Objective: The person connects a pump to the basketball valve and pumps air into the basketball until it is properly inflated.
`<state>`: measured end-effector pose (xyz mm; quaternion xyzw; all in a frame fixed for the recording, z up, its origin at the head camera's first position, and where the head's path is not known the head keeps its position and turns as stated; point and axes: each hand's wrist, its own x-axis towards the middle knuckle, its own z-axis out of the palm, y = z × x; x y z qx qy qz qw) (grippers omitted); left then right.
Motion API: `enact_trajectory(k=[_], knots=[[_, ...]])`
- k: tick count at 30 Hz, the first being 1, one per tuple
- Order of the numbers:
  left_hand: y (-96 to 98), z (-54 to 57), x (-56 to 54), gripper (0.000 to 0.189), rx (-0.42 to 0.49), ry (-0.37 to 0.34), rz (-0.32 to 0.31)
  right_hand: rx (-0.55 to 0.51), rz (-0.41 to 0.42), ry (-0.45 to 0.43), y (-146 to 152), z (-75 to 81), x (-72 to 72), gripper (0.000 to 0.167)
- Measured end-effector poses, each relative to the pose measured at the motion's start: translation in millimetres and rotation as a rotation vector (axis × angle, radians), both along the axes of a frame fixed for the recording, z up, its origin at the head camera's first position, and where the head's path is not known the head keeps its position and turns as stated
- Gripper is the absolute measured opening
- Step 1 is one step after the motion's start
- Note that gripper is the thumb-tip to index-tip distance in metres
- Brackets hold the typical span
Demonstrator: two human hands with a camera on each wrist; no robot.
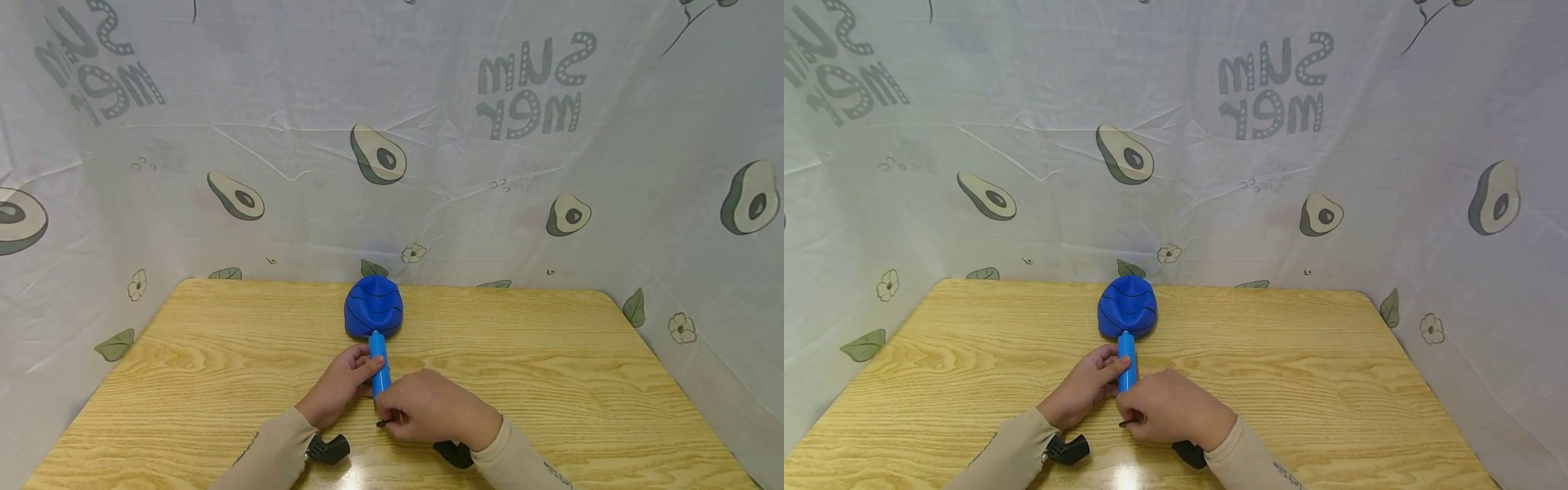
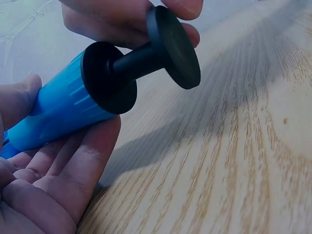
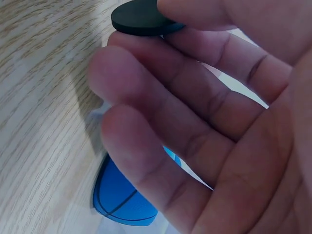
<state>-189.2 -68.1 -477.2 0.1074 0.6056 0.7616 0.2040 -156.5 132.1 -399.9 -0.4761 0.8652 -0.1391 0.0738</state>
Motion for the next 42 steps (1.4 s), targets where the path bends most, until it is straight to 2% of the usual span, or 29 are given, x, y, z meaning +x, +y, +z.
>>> enact_trajectory(k=[5,11,15,18,22,26,30,35,39,42], knots=[[1.0,0.1,0.6,0.051,-0.004,0.013,-0.009,0.009,0.023,-0.033,0,0.2,1.0,0.021],[0.8,1.1,0.8,0.052,-0.013,0.013,-0.006,0.02,0.094,-0.076,0,-1.4,3.1,0.019],[0.6,0.5,0.5,0.051,-0.021,0.006,0.003,0.014,0.147,-0.173,-1,-1.9,5.3,0.018],[0.5,0.4,-0.1,0.051,-0.022,0.0,0.013,0.008,0.17,-0.211,-2,-2.4,6.7,0.017],[0.9,1.6,-0.7,0.052,-0.016,-0.021,0.034,0.005,0.155,-0.132,-3,-1.5,6.6,0.016],[1.4,2.5,-1.2,0.051,-0.01,-0.035,0.05,0.015,0.068,-0.036,-3,0.7,3.9,0.017],[1.5,3.0,-1.4,0.05,-0.003,-0.039,0.057,0.001,-0.025,0.02,-1,0.1,-0.4,0.019],[1.3,3.7,-0.8,0.05,-0.002,-0.043,0.065,-0.051,-0.075,0.086,0,-1.0,-3.9,0.021],[0.6,4.2,-0.1,0.051,-0.002,-0.036,0.054,-0.059,-0.084,0.09,0,-1.3,-4.8,0.02],[-0.4,4.1,0.5,0.053,-0.001,-0.02,0.03,-0.049,-0.065,0.05,0,-1.8,-4.8,0.019]])
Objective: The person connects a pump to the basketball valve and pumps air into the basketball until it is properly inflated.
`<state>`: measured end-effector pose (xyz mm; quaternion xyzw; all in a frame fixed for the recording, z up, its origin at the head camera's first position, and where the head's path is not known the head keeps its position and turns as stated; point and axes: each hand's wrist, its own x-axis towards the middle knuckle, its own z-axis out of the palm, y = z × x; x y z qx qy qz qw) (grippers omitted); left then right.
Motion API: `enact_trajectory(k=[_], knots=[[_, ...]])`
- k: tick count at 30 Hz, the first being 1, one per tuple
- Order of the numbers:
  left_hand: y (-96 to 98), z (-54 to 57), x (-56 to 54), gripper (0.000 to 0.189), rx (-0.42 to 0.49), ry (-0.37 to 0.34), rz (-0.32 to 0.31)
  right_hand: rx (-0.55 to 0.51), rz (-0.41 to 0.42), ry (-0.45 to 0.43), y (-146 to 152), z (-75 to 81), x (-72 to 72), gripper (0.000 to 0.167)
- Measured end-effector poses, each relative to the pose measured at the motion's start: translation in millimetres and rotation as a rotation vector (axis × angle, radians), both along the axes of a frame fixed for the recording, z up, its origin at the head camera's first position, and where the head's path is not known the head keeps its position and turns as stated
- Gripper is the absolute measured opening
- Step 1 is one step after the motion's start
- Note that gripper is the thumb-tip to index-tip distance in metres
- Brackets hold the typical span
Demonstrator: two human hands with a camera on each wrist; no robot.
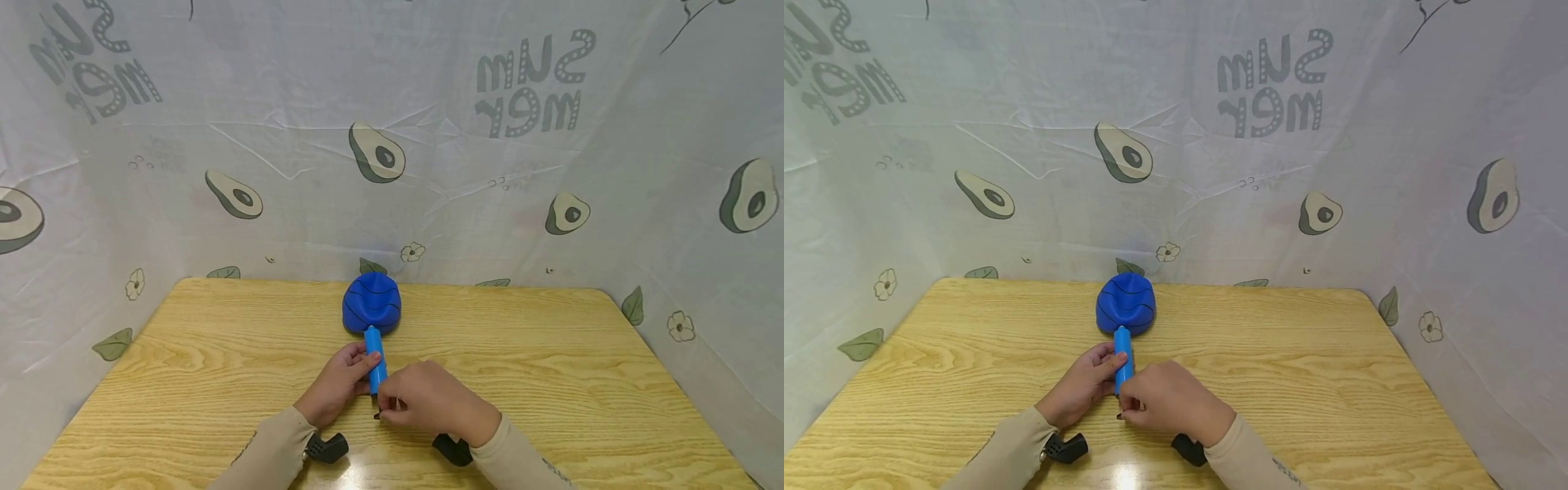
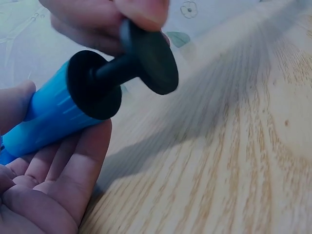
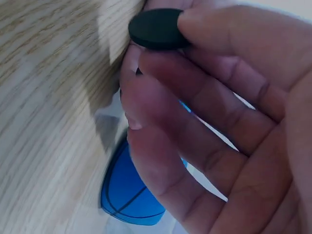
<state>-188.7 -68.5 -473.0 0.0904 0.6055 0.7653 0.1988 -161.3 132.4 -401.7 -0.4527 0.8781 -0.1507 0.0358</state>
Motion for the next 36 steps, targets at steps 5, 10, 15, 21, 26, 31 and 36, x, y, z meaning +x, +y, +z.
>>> enact_trajectory(k=[5,10,15,21,26,31,36], knots=[[-0.5,-1.9,-0.2,0.051,-0.005,0.022,-0.026,0.031,0.03,-0.05,0,-1.4,0.2,0.016],[0.5,-3.2,-0.5,0.051,-0.024,0.027,-0.029,0.069,0.054,-0.097,-1,1.1,3.3,0.017],[0.6,-1.1,0.4,0.052,-0.032,0.027,-0.019,0.071,0.109,-0.187,-2,3.7,8.1,0.017],[1.0,-0.1,0.4,0.05,-0.03,0.013,0.006,0.07,0.2,-0.239,-3,-0.7,9.7,0.016],[1.2,-0.6,-0.1,0.051,-0.023,0.004,0.015,0.075,0.164,-0.208,-3,0.1,9.4,0.017],[1.0,0.2,0.3,0.05,-0.022,0.0,0.018,0.073,0.075,-0.117,-3,2.6,6.7,0.016],[1.3,1.6,0.8,0.048,-0.015,-0.002,0.018,0.019,-0.008,-0.046,-2,1.4,2.6,0.017]])
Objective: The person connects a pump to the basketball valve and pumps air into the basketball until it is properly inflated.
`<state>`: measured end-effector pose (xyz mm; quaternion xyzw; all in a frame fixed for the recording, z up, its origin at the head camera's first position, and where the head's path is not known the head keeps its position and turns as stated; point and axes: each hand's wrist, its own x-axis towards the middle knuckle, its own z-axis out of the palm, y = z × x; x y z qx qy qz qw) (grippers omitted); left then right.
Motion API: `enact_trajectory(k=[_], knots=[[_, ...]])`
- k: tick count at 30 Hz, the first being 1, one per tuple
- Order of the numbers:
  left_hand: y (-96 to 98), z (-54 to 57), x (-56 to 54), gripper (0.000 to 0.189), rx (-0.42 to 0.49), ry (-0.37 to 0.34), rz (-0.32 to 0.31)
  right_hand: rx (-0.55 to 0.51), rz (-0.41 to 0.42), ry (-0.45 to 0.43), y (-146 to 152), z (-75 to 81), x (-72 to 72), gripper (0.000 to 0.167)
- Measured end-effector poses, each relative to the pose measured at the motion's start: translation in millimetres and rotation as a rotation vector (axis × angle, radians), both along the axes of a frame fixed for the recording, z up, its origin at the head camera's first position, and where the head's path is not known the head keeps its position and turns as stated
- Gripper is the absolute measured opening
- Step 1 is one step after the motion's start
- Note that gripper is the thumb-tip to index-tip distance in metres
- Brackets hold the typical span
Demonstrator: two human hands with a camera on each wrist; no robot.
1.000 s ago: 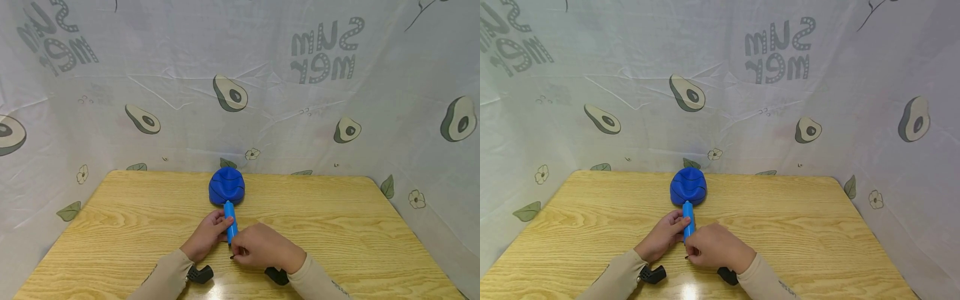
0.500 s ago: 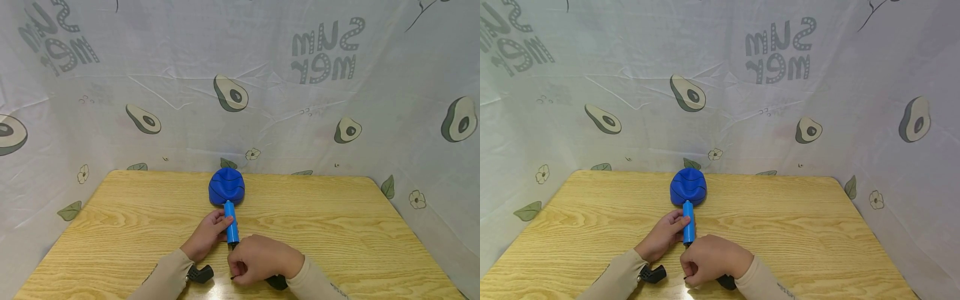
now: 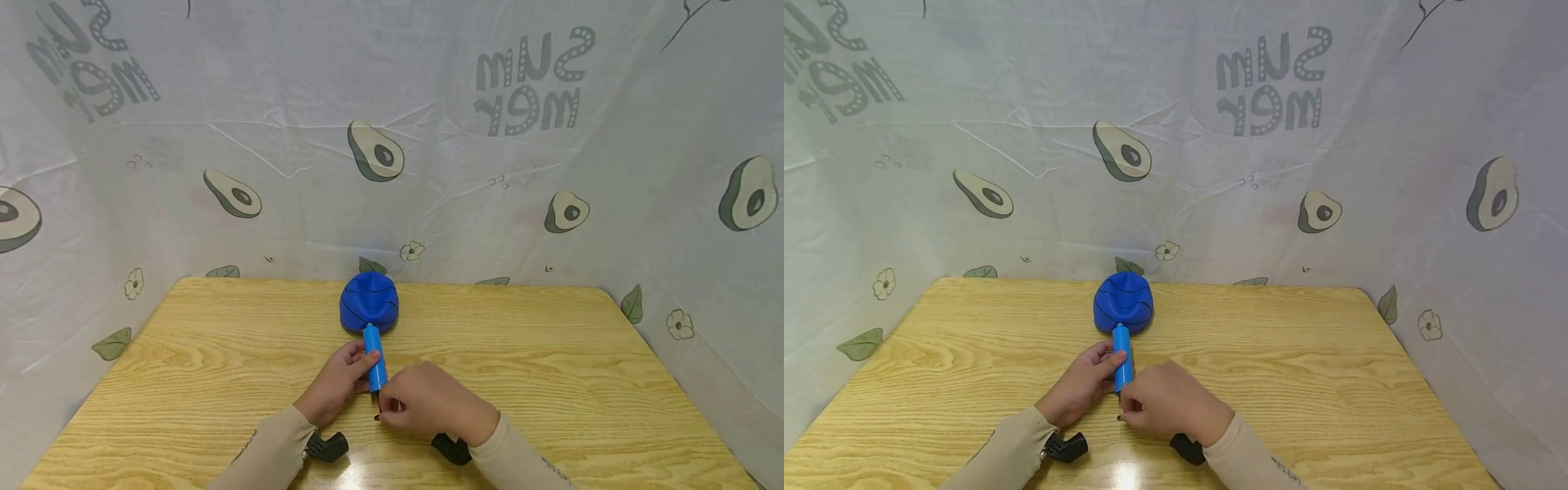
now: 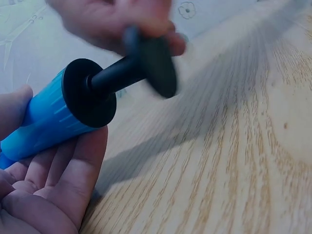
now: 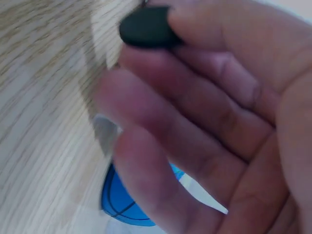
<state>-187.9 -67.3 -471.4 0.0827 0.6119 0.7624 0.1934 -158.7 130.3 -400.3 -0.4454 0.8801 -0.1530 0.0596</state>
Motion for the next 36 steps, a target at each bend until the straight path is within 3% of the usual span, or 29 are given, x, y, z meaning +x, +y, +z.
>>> enact_trajectory(k=[6,17,31,36], knots=[[-0.2,0.9,0.0,0.048,0.004,0.0,-0.007,-0.029,-0.043,0.002,0.5,-1.2,-2.4,0.017],[-2.1,-4.8,-1.2,0.048,0.014,0.012,-0.034,0.012,0.045,0.016,1.5,0.1,-1.9,0.013],[-1.8,-4.0,-1.2,0.053,-0.01,0.006,-0.021,0.051,0.142,-0.122,-0.4,4.2,6.0,0.016],[-1.4,-3.5,-1.0,0.053,-0.001,0.005,-0.014,0.06,0.14,-0.143,-0.6,2.1,5.9,0.015]])
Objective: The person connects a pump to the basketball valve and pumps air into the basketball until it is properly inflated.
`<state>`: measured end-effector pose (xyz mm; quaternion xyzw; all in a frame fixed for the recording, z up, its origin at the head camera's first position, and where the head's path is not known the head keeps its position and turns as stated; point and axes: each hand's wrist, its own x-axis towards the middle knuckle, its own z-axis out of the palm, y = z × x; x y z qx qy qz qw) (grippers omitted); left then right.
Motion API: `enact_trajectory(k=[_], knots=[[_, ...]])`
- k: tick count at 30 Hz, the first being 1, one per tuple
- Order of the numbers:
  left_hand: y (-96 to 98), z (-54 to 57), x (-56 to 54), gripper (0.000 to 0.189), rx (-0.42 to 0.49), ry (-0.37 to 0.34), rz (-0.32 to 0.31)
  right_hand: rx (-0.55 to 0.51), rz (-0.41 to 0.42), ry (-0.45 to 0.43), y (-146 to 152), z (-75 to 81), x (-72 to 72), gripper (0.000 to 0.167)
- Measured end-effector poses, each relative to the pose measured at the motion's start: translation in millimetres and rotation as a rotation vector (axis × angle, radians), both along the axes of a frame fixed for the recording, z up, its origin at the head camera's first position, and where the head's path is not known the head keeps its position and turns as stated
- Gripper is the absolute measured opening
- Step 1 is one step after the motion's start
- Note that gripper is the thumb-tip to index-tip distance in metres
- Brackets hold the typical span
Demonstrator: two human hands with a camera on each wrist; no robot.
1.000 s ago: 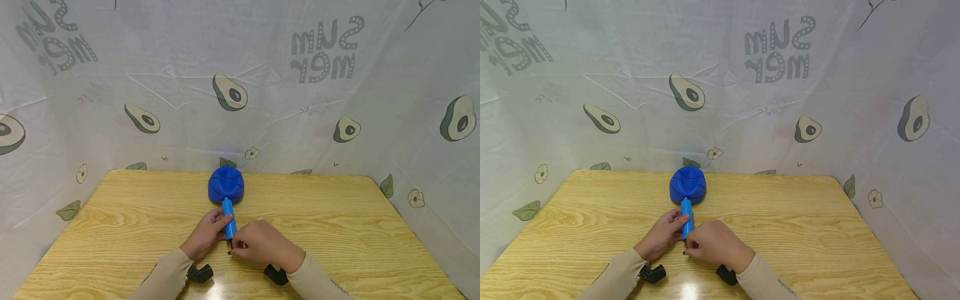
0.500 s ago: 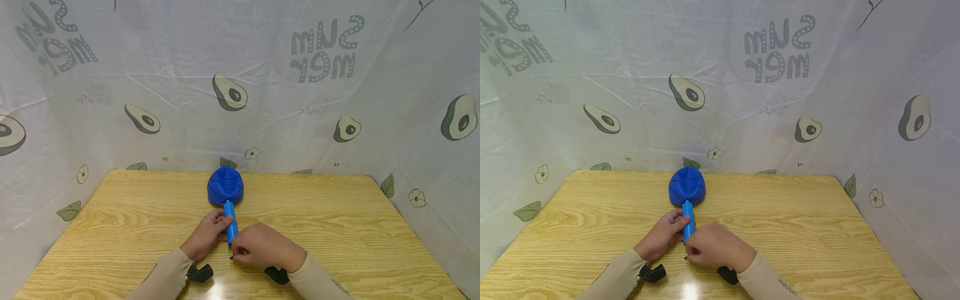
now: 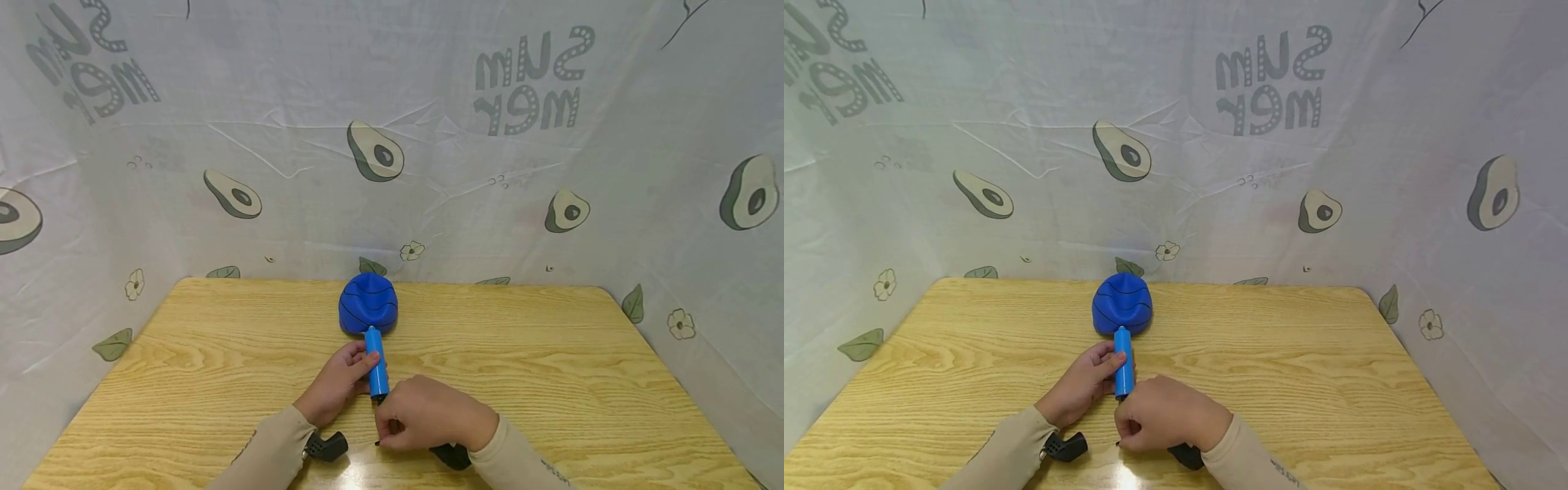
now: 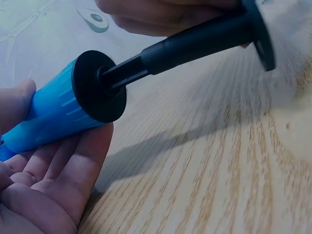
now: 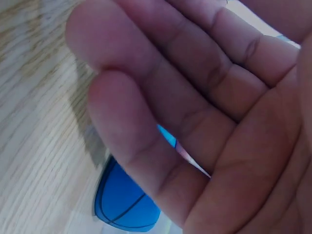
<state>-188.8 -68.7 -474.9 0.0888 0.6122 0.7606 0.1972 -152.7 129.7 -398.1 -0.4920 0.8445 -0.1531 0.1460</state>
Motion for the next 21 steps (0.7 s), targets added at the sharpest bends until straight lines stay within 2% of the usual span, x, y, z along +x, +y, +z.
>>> enact_trajectory(k=[5,13,17,21], knots=[[1.7,0.0,-0.8,0.051,0.013,-0.01,0.012,0.0,-0.048,0.07,0.9,-2.1,-2.1,0.015],[1.5,0.8,-0.2,0.05,0.019,-0.015,0.018,-0.069,-0.147,0.12,1.7,-2.3,-6.7,0.017],[0.7,0.9,-0.2,0.048,0.035,-0.02,0.016,-0.106,-0.157,0.159,1.5,-3.1,-8.9,0.016],[0.0,0.9,-0.5,0.049,0.043,-0.023,0.007,-0.114,-0.158,0.148,2.7,-2.7,-10.2,0.017]])
